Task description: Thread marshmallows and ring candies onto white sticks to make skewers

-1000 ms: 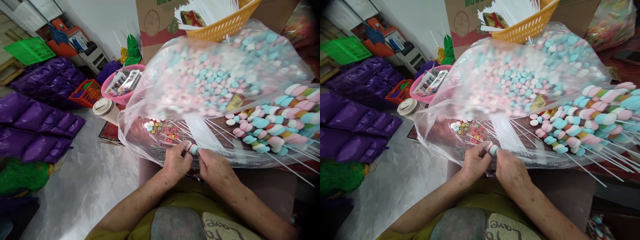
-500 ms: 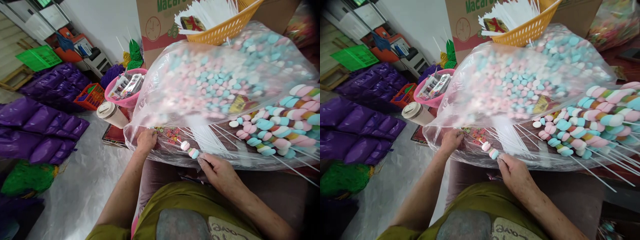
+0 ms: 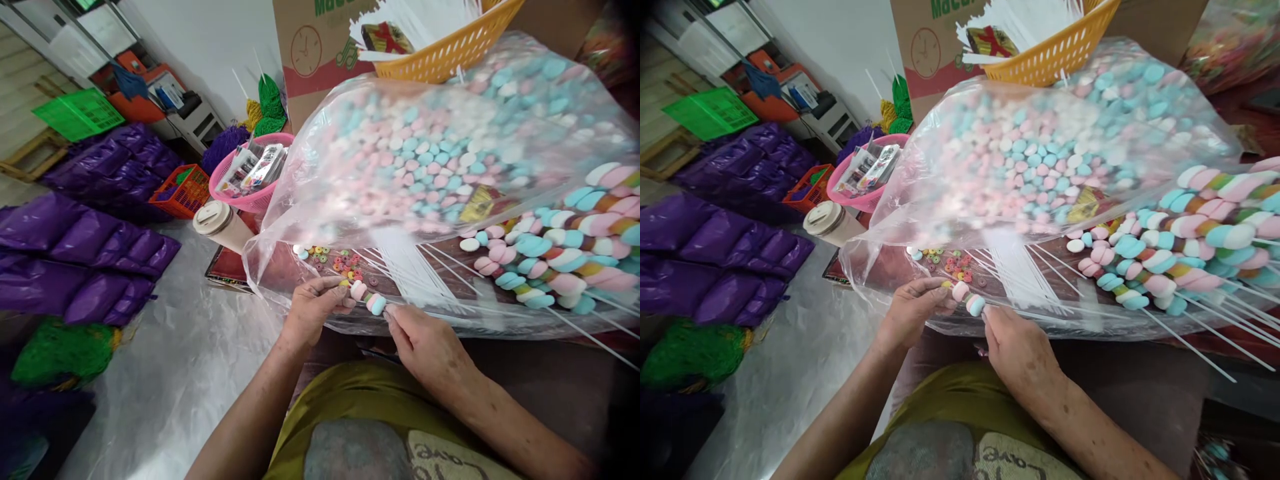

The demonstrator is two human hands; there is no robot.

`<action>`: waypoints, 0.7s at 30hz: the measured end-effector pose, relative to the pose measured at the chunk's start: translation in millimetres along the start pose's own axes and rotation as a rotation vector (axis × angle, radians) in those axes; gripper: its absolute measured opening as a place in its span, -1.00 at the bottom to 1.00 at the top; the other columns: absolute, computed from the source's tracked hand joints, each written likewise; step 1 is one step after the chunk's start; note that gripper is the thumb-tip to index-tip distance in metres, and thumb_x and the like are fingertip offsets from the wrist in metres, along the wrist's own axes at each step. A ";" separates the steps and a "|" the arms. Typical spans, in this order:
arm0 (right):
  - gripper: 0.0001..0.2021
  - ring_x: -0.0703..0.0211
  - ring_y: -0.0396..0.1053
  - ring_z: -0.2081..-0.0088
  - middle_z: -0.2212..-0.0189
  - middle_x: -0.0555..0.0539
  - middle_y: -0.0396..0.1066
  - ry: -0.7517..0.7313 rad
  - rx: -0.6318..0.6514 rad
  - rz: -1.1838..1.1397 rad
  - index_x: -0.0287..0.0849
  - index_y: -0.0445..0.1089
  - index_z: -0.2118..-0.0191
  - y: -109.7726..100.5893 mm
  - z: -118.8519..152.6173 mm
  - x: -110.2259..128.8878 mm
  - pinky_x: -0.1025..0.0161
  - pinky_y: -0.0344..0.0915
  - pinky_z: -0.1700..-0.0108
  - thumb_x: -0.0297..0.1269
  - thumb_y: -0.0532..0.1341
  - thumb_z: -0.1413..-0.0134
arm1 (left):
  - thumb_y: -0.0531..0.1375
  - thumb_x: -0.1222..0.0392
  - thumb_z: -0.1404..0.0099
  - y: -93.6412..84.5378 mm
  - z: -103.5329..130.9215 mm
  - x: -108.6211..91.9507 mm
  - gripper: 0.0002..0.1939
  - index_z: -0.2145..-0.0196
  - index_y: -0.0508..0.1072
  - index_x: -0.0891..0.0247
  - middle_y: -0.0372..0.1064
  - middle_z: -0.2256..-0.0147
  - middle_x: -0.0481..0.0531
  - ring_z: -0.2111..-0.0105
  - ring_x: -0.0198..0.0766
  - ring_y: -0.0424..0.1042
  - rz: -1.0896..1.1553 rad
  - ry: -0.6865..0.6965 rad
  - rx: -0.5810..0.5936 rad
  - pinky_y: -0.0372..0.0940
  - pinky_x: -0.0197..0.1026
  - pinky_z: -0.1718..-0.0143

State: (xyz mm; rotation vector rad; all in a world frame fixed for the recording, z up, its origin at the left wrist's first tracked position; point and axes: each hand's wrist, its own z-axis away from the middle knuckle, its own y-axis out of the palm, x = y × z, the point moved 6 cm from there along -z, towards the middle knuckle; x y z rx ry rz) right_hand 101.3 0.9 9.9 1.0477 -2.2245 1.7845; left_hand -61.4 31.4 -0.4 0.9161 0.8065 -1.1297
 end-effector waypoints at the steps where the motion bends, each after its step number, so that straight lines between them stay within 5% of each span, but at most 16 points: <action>1: -0.78 0.19 0.28 0.51 0.55 -0.06 0.32 0.005 -0.023 0.006 -0.23 0.33 0.41 -2.6 2.0 -1.3 0.29 0.05 0.47 -0.40 -0.03 -0.12 | 0.35 0.18 0.09 -2.7 -2.4 0.3 -0.70 0.37 0.47 0.38 0.46 0.52 0.03 0.53 -0.29 0.45 0.035 0.004 -0.028 0.38 -0.27 0.47; 21: -0.79 0.22 0.27 0.52 0.57 -0.04 0.29 -0.047 -0.003 -0.010 -0.24 0.33 0.41 -2.7 9.1 4.4 0.30 0.08 0.46 -0.44 -0.03 -0.10 | 0.35 0.17 0.08 -6.3 -7.3 3.6 -0.71 0.38 0.46 0.34 0.43 0.56 -0.01 0.58 -0.33 0.41 0.049 0.010 0.052 0.35 -0.26 0.49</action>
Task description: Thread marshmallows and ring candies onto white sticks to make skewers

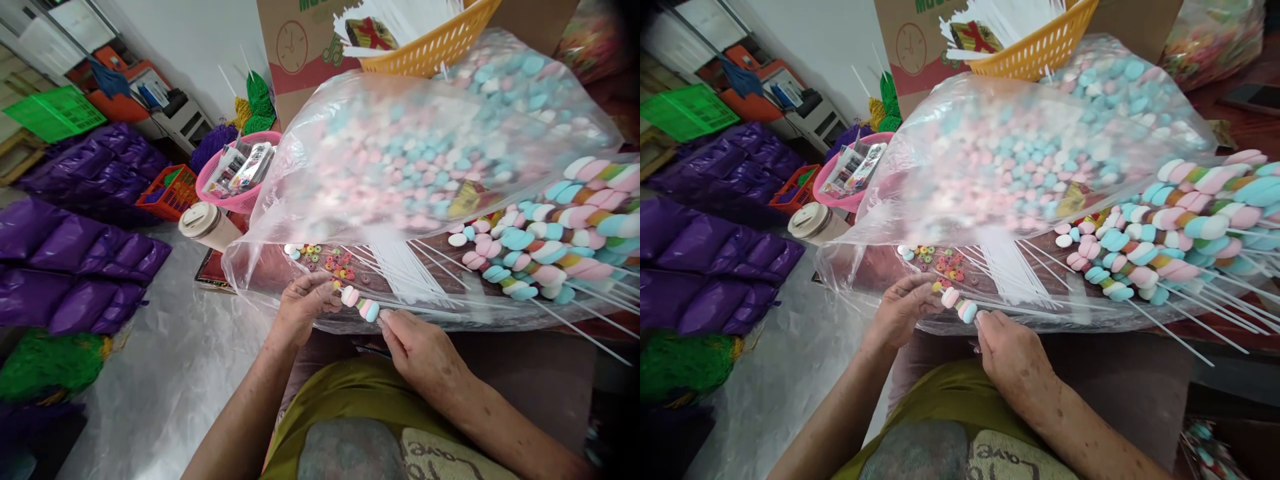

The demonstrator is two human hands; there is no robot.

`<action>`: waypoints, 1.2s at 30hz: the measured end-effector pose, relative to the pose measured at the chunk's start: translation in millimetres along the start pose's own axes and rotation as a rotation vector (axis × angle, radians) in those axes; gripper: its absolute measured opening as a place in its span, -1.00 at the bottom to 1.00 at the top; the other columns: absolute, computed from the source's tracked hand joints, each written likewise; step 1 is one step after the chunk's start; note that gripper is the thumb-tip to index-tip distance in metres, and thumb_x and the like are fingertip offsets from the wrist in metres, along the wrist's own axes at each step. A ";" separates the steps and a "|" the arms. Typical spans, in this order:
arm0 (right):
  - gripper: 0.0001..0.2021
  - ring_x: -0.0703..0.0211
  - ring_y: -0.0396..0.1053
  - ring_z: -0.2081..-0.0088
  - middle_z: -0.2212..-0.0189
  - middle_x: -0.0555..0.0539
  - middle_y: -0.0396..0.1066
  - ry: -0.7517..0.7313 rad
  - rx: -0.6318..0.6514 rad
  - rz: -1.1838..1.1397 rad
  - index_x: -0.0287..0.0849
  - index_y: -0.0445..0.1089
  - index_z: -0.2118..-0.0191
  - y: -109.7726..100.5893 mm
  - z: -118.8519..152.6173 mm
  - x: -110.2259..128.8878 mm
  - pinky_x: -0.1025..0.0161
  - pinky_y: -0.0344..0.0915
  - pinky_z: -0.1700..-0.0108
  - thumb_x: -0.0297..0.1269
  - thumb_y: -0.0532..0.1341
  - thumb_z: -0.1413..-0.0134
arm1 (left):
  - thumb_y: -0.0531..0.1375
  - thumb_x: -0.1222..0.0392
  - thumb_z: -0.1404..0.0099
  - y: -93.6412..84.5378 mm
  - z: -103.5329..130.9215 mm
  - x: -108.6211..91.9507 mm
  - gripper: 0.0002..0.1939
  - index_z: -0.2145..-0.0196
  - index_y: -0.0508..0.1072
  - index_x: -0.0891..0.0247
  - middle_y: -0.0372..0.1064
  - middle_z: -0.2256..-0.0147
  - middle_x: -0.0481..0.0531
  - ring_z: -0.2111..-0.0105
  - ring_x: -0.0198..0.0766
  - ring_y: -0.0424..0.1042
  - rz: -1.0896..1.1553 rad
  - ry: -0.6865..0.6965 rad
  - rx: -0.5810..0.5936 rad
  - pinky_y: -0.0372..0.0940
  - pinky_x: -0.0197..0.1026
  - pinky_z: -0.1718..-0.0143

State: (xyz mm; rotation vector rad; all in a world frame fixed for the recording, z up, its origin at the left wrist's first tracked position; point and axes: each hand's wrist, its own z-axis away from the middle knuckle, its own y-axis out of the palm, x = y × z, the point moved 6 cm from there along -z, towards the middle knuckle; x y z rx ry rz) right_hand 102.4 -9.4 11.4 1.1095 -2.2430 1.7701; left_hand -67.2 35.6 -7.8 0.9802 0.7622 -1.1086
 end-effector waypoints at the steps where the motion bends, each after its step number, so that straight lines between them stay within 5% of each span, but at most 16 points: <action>1: -0.79 0.23 0.27 0.52 0.57 -0.03 0.28 -0.006 -0.009 -0.026 -0.24 0.32 0.41 0.3 -0.2 0.4 0.31 0.09 0.46 -0.44 -0.03 -0.11 | 0.34 0.15 0.07 2.1 0.3 2.0 -0.71 0.37 0.46 0.33 0.42 0.57 -0.02 0.59 -0.34 0.40 0.015 -0.020 0.018 0.34 -0.28 0.51; 7: -0.77 0.32 0.18 0.59 0.63 0.03 0.22 0.029 -0.052 -0.163 -0.20 0.23 0.53 5.6 -6.4 -3.6 0.36 0.07 0.50 -0.38 0.00 -0.13 | 0.31 0.10 0.04 13.0 1.0 15.1 -0.77 0.53 0.41 0.31 0.23 0.69 -0.13 0.71 -0.49 0.16 -0.045 -0.069 0.076 0.09 -0.40 0.67; 12: -0.73 0.34 0.13 0.59 0.66 0.06 0.18 0.196 -0.036 -0.323 -0.17 0.17 0.57 8.8 -14.0 -18.5 0.40 0.07 0.51 -0.29 0.01 -0.13 | 0.16 0.14 -0.13 -13.6 -26.3 -35.7 -0.81 0.34 0.50 0.25 0.41 0.39 0.03 0.41 -0.29 0.36 -0.891 0.329 -0.201 0.23 -0.27 0.39; 15: -0.74 0.32 0.15 0.57 0.64 0.04 0.22 0.219 0.003 -0.344 -0.17 0.21 0.56 10.5 -13.6 -20.3 0.38 0.09 0.49 -0.28 0.01 -0.12 | 0.13 0.17 -0.13 -22.1 -47.2 -45.3 -0.83 0.43 0.51 0.25 0.42 0.34 0.11 0.27 -0.13 0.38 -1.384 0.334 -0.242 0.23 -0.14 0.23; 17: -0.74 0.32 0.15 0.57 0.64 0.04 0.23 0.232 0.032 -0.356 -0.18 0.23 0.55 11.9 -11.7 -20.3 0.37 0.08 0.49 -0.27 0.00 -0.13 | 0.13 0.18 -0.12 -25.6 -54.0 -41.2 -0.83 0.43 0.50 0.25 0.43 0.34 0.10 0.28 -0.12 0.39 -1.446 0.317 -0.243 0.24 -0.14 0.24; 22: -0.75 0.29 0.19 0.54 0.60 0.01 0.29 0.224 0.057 -0.342 -0.19 0.29 0.49 13.2 -9.5 -19.4 0.35 0.10 0.45 -0.27 -0.01 -0.14 | 0.18 0.23 -0.05 -25.4 -44.0 -26.2 -0.92 0.51 0.47 0.25 0.42 0.50 -0.02 0.43 -0.28 0.39 -0.967 0.335 -0.208 0.26 -0.26 0.34; 27: -0.75 0.26 0.23 0.50 0.55 -0.02 0.34 0.226 0.096 -0.272 -0.19 0.34 0.44 18.6 -10.4 -21.8 0.34 0.10 0.42 -0.28 -0.02 -0.15 | 0.34 0.17 0.12 -8.1 -25.6 -8.4 -0.71 0.40 0.47 0.34 0.42 0.53 -0.03 0.57 -0.34 0.38 -0.199 0.112 -0.089 0.32 -0.24 0.47; 36: -0.74 0.26 0.21 0.51 0.57 -0.02 0.29 0.192 0.090 -0.164 -0.19 0.29 0.49 14.5 -7.2 -22.5 0.32 0.06 0.43 -0.30 -0.03 -0.15 | 0.38 0.25 0.16 10.6 -12.6 1.2 -0.79 0.48 0.51 0.29 0.44 0.50 -0.06 0.49 -0.33 0.41 0.010 0.199 -0.089 0.35 -0.21 0.37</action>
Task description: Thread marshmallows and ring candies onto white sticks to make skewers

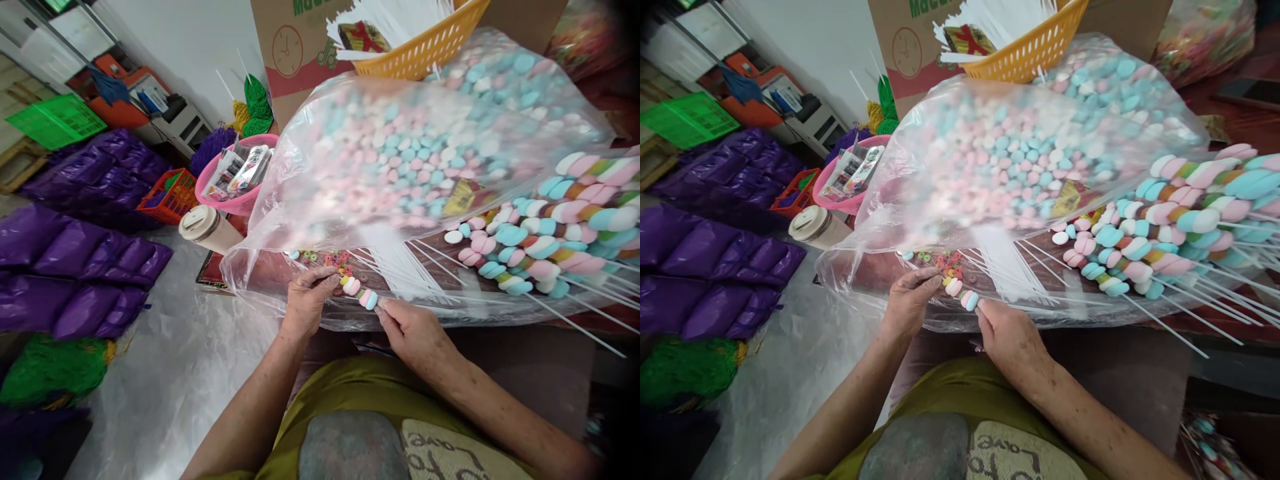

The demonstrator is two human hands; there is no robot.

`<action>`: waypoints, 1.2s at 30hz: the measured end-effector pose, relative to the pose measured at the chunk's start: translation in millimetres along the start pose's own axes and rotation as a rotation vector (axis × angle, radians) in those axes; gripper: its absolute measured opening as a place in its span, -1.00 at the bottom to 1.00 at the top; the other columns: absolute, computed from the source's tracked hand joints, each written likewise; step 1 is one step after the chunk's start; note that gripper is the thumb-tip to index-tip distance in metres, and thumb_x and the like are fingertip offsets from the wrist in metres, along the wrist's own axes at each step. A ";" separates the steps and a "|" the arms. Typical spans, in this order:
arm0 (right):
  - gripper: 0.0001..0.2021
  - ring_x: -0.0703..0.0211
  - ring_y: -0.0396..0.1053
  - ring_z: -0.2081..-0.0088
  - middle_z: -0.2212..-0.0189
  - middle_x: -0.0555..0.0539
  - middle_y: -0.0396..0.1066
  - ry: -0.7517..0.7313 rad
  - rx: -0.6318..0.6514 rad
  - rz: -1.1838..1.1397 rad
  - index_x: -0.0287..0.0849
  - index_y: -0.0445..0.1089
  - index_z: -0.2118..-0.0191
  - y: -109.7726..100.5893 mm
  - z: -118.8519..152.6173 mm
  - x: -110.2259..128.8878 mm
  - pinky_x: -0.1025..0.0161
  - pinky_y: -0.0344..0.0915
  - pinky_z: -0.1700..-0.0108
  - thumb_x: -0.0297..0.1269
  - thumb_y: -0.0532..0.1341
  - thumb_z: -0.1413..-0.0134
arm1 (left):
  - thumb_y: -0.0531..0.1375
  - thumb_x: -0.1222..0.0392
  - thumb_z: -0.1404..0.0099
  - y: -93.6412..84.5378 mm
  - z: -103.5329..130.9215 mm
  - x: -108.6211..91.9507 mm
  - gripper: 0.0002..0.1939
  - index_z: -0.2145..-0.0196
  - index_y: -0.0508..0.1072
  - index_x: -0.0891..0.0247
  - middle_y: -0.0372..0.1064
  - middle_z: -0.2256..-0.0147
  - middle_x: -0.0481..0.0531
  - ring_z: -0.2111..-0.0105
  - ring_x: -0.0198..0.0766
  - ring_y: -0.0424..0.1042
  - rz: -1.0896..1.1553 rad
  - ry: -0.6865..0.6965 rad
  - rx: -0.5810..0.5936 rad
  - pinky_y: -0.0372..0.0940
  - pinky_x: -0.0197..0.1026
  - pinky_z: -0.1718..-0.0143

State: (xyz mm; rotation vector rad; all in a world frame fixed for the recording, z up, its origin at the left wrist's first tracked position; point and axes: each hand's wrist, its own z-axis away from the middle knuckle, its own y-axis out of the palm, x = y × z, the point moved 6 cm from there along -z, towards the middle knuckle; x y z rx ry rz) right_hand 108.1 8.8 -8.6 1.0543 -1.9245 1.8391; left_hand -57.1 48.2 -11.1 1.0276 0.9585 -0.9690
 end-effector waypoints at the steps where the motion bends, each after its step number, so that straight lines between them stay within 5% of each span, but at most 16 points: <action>1: -0.74 0.27 0.20 0.52 0.58 -0.02 0.29 -0.001 -0.011 0.000 -0.19 0.28 0.51 -0.2 0.4 0.2 0.32 0.05 0.43 -0.30 -0.03 -0.14 | 0.37 0.26 0.15 0.3 1.1 0.3 -0.81 0.49 0.51 0.29 0.44 0.50 -0.07 0.49 -0.35 0.41 -0.012 0.029 -0.004 0.34 -0.23 0.36; 10: -0.72 0.32 0.11 0.57 0.65 0.04 0.20 0.013 -0.031 -0.201 -0.17 0.18 0.58 -2.0 -2.6 10.8 0.35 0.03 0.49 -0.29 -0.02 -0.13 | 0.33 0.23 0.05 12.6 -0.8 14.3 -0.81 0.43 0.43 0.28 0.37 0.49 -0.11 0.46 -0.40 0.37 0.310 -0.121 0.010 0.31 -0.25 0.32; 16: -0.76 0.29 0.15 0.57 0.62 0.04 0.27 0.075 0.060 -0.224 -0.16 0.27 0.45 8.4 -0.1 4.8 0.35 0.08 0.49 -0.27 -0.05 -0.15 | 0.20 0.11 -0.06 45.1 3.2 21.5 -0.82 0.46 0.35 0.27 0.37 0.42 -0.01 0.36 -0.27 0.40 0.453 -0.312 0.094 0.30 -0.16 0.25; 21: -0.77 0.24 0.23 0.57 0.62 0.00 0.33 0.058 0.001 -0.177 -0.15 0.30 0.44 12.4 -1.6 4.8 0.33 0.13 0.49 -0.30 -0.04 -0.12 | 0.12 0.07 -0.13 58.1 13.3 30.3 -0.79 0.48 0.26 0.27 0.20 0.57 -0.11 0.59 -0.41 0.27 0.511 -0.252 0.024 0.28 -0.20 0.33; 25: -0.74 0.23 0.25 0.59 0.63 -0.02 0.35 0.080 0.024 -0.195 -0.15 0.29 0.45 14.8 -8.8 8.0 0.33 0.14 0.51 -0.26 -0.06 -0.14 | 0.13 0.06 -0.12 58.7 17.8 38.0 -0.79 0.44 0.23 0.25 0.19 0.57 -0.12 0.60 -0.44 0.23 0.461 -0.211 -0.048 0.25 -0.27 0.34; 28: -0.74 0.23 0.25 0.58 0.63 0.00 0.32 0.072 0.011 -0.177 -0.14 0.27 0.47 6.2 -13.5 2.9 0.33 0.14 0.52 -0.24 -0.07 -0.14 | 0.11 -0.01 -0.15 42.7 5.2 16.7 -0.75 0.36 0.28 0.24 0.28 0.48 -0.05 0.51 -0.37 0.30 0.240 -0.113 -0.007 0.25 -0.25 0.32; 32: -0.73 0.26 0.17 0.61 0.67 0.02 0.23 0.009 -0.002 -0.092 -0.12 0.15 0.60 -12.8 -13.3 -4.3 0.34 0.09 0.55 -0.25 -0.03 -0.09 | 0.21 0.06 -0.06 -16.1 -36.7 -51.7 -0.77 0.33 0.41 0.21 0.40 0.21 0.08 0.13 -0.13 0.33 -0.471 0.319 -0.101 0.17 -0.17 0.07; 36: -0.72 0.29 0.13 0.62 0.69 0.04 0.20 -0.008 0.015 -0.105 -0.11 0.11 0.61 -19.6 -9.6 1.6 0.35 0.06 0.56 -0.25 -0.03 -0.10 | 0.28 0.27 0.14 -53.0 -79.9 -65.9 -0.70 0.34 0.48 0.20 0.42 0.13 0.11 -0.05 0.04 0.19 -1.028 0.309 -0.032 -0.01 -0.08 -0.10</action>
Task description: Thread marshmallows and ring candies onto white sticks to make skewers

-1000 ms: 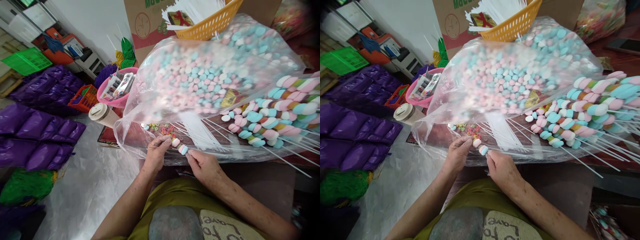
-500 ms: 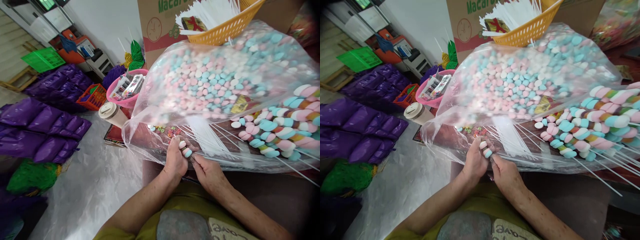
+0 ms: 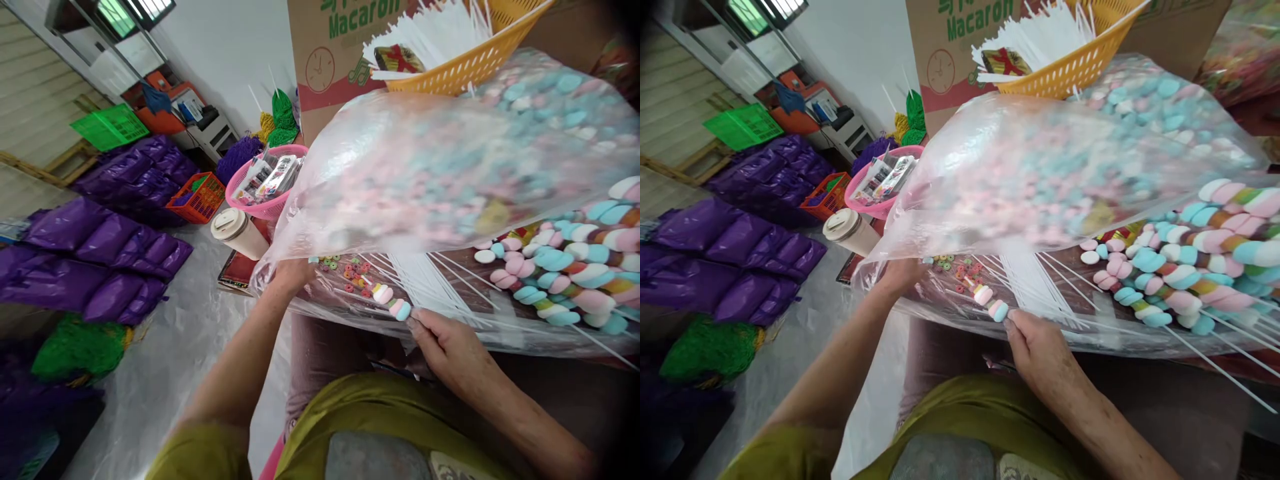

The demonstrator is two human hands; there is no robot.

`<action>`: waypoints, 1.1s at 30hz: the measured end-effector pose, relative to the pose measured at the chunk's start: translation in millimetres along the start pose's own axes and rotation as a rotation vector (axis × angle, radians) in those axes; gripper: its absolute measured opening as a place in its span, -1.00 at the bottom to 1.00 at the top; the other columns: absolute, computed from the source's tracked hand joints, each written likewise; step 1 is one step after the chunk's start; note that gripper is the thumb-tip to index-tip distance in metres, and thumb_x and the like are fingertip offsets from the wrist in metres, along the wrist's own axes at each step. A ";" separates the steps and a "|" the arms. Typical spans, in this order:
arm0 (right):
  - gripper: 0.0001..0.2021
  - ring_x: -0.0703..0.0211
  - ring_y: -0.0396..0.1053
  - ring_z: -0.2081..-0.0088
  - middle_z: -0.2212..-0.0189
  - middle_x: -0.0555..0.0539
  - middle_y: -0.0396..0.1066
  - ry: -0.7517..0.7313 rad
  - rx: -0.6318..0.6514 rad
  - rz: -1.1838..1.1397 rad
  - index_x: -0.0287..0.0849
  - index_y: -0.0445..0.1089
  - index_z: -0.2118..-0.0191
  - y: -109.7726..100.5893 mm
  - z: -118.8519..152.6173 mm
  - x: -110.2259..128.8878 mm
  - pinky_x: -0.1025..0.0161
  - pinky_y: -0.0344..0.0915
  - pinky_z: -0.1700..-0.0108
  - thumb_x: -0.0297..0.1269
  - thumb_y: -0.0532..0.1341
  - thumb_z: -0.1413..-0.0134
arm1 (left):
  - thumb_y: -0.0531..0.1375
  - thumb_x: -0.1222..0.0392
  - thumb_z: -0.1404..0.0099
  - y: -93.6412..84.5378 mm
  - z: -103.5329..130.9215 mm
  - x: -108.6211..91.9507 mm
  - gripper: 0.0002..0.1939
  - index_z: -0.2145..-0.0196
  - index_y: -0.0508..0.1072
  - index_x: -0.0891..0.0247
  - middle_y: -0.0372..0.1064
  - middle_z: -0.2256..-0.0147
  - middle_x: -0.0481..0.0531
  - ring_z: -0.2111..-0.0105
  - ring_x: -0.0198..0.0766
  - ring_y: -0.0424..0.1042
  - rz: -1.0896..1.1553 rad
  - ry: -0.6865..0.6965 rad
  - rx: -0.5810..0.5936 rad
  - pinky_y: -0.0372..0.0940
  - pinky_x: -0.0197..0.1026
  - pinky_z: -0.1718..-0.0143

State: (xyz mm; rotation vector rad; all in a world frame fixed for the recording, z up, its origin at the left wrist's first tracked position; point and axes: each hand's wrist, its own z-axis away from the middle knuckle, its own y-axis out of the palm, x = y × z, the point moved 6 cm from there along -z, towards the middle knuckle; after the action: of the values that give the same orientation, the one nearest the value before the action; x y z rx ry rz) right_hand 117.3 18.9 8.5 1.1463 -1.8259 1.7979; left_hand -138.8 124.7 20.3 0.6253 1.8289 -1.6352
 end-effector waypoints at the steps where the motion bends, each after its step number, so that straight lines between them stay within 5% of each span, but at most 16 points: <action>1: -0.72 0.29 0.13 0.61 0.68 0.04 0.19 -0.004 -0.001 -0.011 -0.11 0.10 0.61 0.6 0.9 2.9 0.35 0.06 0.56 -0.24 -0.03 -0.11 | 0.28 0.29 0.16 0.6 -4.8 6.2 -0.68 0.33 0.49 0.19 0.42 0.12 0.10 -0.06 0.06 0.19 -0.047 -0.012 0.018 -0.03 -0.07 -0.11; 9: -0.71 0.29 0.11 0.60 0.68 0.06 0.15 0.047 0.034 -0.113 -0.13 0.14 0.59 5.1 7.6 9.5 0.35 0.07 0.55 -0.20 -0.03 -0.12 | 0.25 0.23 0.03 -6.7 -16.7 14.5 -0.72 0.28 0.47 0.24 0.42 0.16 0.16 0.01 -0.04 0.26 0.127 -0.012 -0.032 0.07 0.00 -0.03; 13: -0.72 0.29 0.12 0.57 0.66 0.05 0.17 0.066 0.002 -0.172 -0.14 0.20 0.58 -0.7 7.5 12.4 0.34 0.09 0.52 -0.20 0.01 -0.11 | 0.31 0.23 0.09 -16.9 4.0 -7.7 -0.77 0.39 0.48 0.28 0.44 0.23 0.13 0.04 -0.01 0.28 0.184 0.020 -0.039 0.07 -0.04 -0.06; 16: -0.81 0.29 0.16 0.53 0.60 0.04 0.24 0.154 -0.108 -0.294 -0.16 0.30 0.48 -6.5 7.7 7.7 0.34 0.13 0.46 -0.20 0.09 -0.06 | 0.33 0.17 0.07 6.0 45.6 -34.3 -0.78 0.42 0.48 0.31 0.44 0.39 0.04 0.27 -0.15 0.40 0.512 -0.042 0.176 0.26 -0.13 0.16; 20: -0.87 0.29 0.17 0.50 0.56 0.04 0.24 0.220 -0.243 -0.576 -0.17 0.35 0.37 -7.0 6.9 2.0 0.33 0.17 0.45 -0.22 0.16 0.00 | 0.34 0.15 0.09 59.2 102.7 -56.2 -0.74 0.44 0.47 0.34 0.41 0.53 0.01 0.60 -0.35 0.34 0.987 -0.427 0.499 0.29 -0.24 0.51; 25: -0.86 0.26 0.23 0.40 0.46 -0.02 0.28 0.092 -0.145 -0.631 -0.18 0.32 0.48 -2.7 1.5 9.1 0.29 0.23 0.33 -0.24 0.18 0.00 | 0.35 0.20 0.07 87.4 116.3 -75.3 -0.76 0.42 0.48 0.38 0.38 0.57 -0.01 0.61 -0.40 0.35 1.082 -0.497 0.702 0.29 -0.31 0.51; 29: -0.87 0.26 0.24 0.40 0.45 0.00 0.31 0.160 -0.116 -0.753 -0.18 0.32 0.42 -6.2 2.4 3.8 0.29 0.25 0.33 -0.23 0.20 0.02 | 0.29 0.14 -0.05 90.9 116.2 -83.0 -0.75 0.35 0.49 0.38 0.41 0.52 0.04 0.52 -0.37 0.39 1.122 -0.449 0.803 0.32 -0.29 0.40; 33: -0.78 0.43 -0.01 0.65 0.64 0.15 0.11 0.283 -0.060 -1.024 -0.14 0.31 0.26 -2.0 6.9 -7.1 0.40 0.01 0.64 -0.19 0.23 0.04 | 0.31 0.22 -0.01 93.3 115.0 -76.9 -0.67 0.22 0.45 0.30 0.45 0.40 0.03 0.45 -0.30 0.43 1.134 -0.462 0.658 0.37 -0.17 0.33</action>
State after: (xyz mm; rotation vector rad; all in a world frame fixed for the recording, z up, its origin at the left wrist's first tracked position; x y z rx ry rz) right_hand 125.2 14.7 3.8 1.3493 -0.8324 1.1814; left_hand -5.3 26.4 1.5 1.1480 0.3564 -1.3187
